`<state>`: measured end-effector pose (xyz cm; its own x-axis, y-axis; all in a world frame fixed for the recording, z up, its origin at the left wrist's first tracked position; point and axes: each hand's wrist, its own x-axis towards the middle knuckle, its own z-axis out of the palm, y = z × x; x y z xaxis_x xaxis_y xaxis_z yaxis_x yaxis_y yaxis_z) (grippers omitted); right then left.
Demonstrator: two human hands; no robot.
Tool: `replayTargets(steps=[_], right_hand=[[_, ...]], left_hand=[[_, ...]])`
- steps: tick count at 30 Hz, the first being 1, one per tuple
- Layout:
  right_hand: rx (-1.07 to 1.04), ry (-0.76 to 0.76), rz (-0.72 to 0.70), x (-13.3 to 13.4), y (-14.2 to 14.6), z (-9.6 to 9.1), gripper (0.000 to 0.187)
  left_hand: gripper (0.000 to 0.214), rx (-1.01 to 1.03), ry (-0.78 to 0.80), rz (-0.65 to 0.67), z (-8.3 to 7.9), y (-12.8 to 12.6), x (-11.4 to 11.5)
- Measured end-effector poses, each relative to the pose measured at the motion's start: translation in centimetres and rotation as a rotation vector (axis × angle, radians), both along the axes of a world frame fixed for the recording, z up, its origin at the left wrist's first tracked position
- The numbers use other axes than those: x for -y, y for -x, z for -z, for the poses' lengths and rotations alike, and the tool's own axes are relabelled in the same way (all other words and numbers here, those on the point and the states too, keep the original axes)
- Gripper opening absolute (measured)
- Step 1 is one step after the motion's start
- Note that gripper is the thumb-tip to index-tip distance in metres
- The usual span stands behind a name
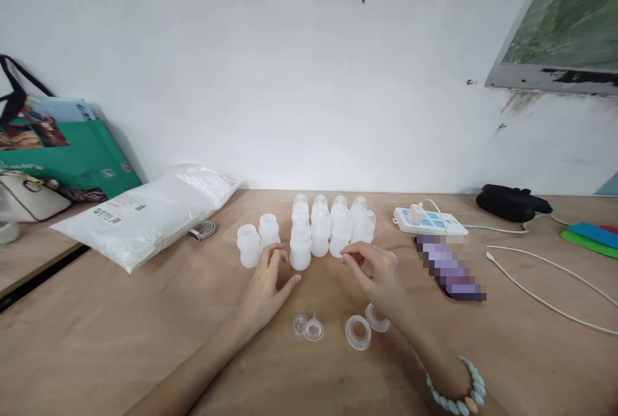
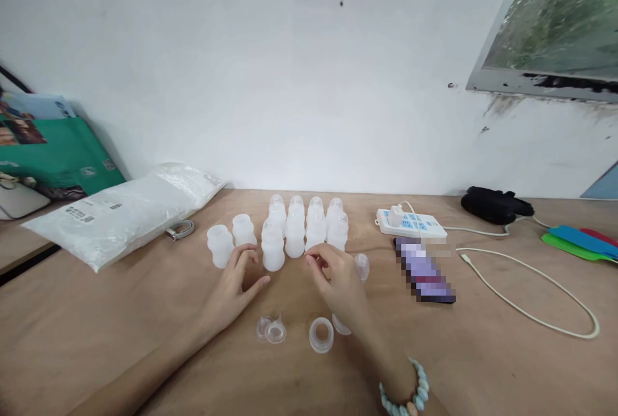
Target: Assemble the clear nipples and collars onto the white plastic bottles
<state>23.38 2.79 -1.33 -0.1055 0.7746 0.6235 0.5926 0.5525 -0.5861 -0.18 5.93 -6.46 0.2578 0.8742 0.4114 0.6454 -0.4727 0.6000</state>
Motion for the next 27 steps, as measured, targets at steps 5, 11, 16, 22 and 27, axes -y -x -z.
replayTargets(steps=[5,11,16,22,27], right_hand=[[-0.002,-0.003,0.0,0.0,0.1,0.0,0.017],[0.001,0.006,0.002,0.0,0.1,0.0,0.017],[-0.002,-0.003,-0.004,-0.2,0.1,0.2,0.019],[-0.003,0.001,0.006,-0.1,0.1,0.0,0.016],[0.0,-0.009,0.011,-0.1,0.2,0.0,0.016]], left_hand=[[0.033,-0.136,-0.015,0.171,0.7,-0.2,1.0],[0.043,-0.266,-0.073,0.104,2.5,-0.4,-0.4],[0.044,-0.29,-0.111,0.08,2.5,-0.6,-1.0],[0.044,-0.329,-0.099,0.078,2.0,-0.9,-1.2],[0.044,-0.337,-0.108,0.073,2.4,-0.9,-1.3]])
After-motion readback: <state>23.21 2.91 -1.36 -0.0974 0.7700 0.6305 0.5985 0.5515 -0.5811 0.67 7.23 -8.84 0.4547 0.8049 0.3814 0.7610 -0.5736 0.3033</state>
